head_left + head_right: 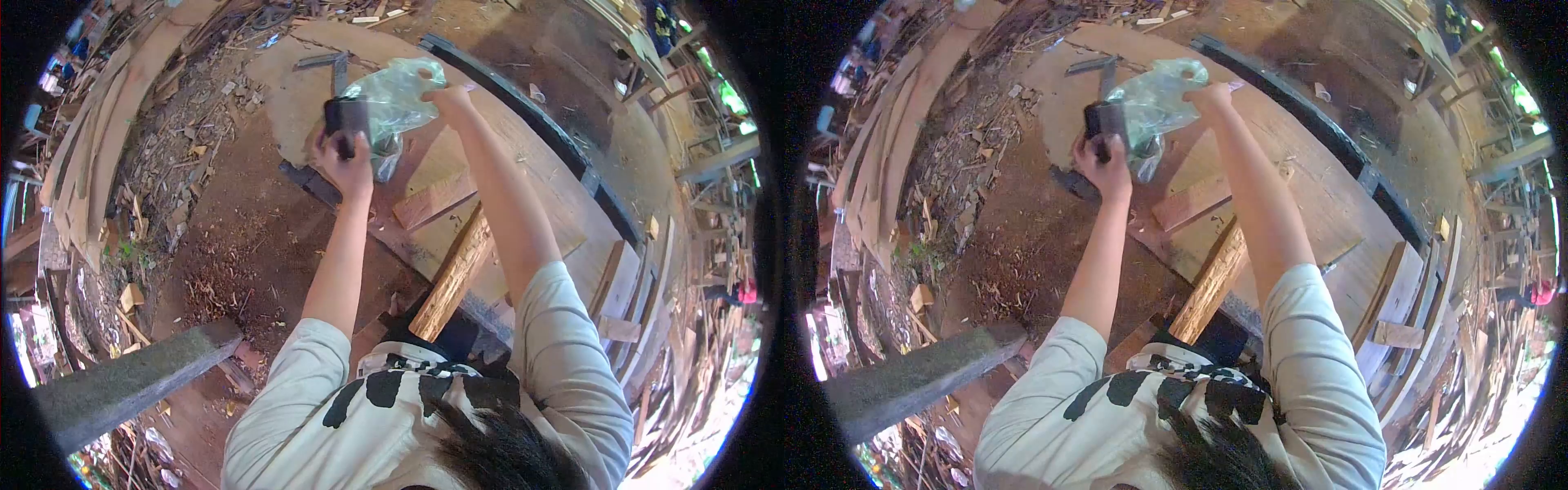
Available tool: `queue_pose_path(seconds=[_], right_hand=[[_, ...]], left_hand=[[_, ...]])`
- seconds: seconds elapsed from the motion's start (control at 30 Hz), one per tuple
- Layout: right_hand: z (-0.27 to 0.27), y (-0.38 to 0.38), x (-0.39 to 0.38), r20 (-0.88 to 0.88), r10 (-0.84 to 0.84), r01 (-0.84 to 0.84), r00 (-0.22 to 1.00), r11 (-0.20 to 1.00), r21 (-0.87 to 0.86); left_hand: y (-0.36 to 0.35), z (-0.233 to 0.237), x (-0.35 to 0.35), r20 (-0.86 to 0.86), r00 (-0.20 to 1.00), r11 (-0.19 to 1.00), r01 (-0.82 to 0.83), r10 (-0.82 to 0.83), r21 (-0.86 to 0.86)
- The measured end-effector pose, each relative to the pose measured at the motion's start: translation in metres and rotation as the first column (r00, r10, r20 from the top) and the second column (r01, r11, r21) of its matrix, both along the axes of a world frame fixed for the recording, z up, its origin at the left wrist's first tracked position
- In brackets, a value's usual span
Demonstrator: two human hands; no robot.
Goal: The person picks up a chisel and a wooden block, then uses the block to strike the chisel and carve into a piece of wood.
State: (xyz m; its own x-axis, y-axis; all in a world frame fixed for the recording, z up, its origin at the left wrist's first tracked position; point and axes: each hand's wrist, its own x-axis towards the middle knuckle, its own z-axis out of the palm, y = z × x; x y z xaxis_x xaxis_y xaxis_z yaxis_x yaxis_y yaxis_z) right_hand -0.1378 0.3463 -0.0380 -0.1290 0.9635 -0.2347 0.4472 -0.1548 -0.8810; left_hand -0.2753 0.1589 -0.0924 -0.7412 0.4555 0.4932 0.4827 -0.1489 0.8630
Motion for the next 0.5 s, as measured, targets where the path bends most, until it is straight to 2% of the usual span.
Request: queue_pose_path(seconds=[0.03, 0.1, 0.13, 0.17, 0.2, 0.23, 0.3, 0.33, 0.37, 0.43, 0.5], right_hand=[[0.003, -0.005, -0.001, -0.011, -0.001, 0.0, 1.0, 0.999, -0.045], [0.006, -0.013, 0.0, 0.017, -0.033, 0.035, 0.999, 0.992, -0.125], [0.005, -0.009, -0.004, 0.055, -0.064, 0.072, 0.996, 0.984, -0.162], [-0.066, 0.045, -0.025, 0.097, 0.069, -0.047, 0.993, 0.975, -0.217], [-0.067, 0.049, -0.038, 0.595, 0.303, -0.319, 0.744, 0.944, -0.083], [-0.057, 0.052, -0.04, 0.918, 0.325, -0.588, 0.227, 0.797, -0.137], [-0.042, 0.029, -0.017, 0.713, 0.18, -0.528, 0.678, 0.794, 0.302], [-0.019, 0.01, -0.01, 0.362, 0.238, -0.368, 0.901, 0.86, 0.353], [0.007, -0.003, -0.008, -0.056, 0.233, -0.203, 0.971, 0.921, 0.332], [0.04, 0.0, -0.018, -0.272, 0.151, -0.136, 0.95, 0.988, 0.074], [0.081, -0.018, -0.023, -0.444, 0.249, -0.2, 0.861, 0.967, 0.155]], left_hand=[[0.003, -0.008, -0.004, 0.003, 1.0, 1.0, 0.021, -0.021, -0.001], [0.011, -0.022, -0.006, 0.144, 0.988, 0.997, -0.065, 0.059, 0.037], [0.012, -0.026, -0.011, 0.103, 0.994, 0.999, -0.036, 0.035, 0.01], [0.013, -0.031, -0.015, 0.066, 0.998, 1.0, -0.003, 0.004, -0.017], [0.015, -0.031, -0.012, 0.097, 0.995, 1.0, -0.006, 0.006, 0.0], [0.016, -0.026, -0.008, 0.125, 0.992, 1.0, -0.012, 0.01, 0.018], [0.015, -0.023, -0.009, 0.093, 0.996, 1.0, 0.006, -0.006, 0.002], [0.01, -0.004, 0.002, 0.245, 0.969, 0.999, 0.028, -0.032, 0.02], [0.009, -0.006, 0.004, 0.242, 0.969, 0.999, 0.039, -0.039, 0.007], [0.011, -0.01, -0.002, 0.109, 0.994, 0.996, 0.001, -0.01, 0.089], [0.01, -0.011, -0.007, 0.076, 0.997, 0.999, -0.025, 0.022, 0.034]])
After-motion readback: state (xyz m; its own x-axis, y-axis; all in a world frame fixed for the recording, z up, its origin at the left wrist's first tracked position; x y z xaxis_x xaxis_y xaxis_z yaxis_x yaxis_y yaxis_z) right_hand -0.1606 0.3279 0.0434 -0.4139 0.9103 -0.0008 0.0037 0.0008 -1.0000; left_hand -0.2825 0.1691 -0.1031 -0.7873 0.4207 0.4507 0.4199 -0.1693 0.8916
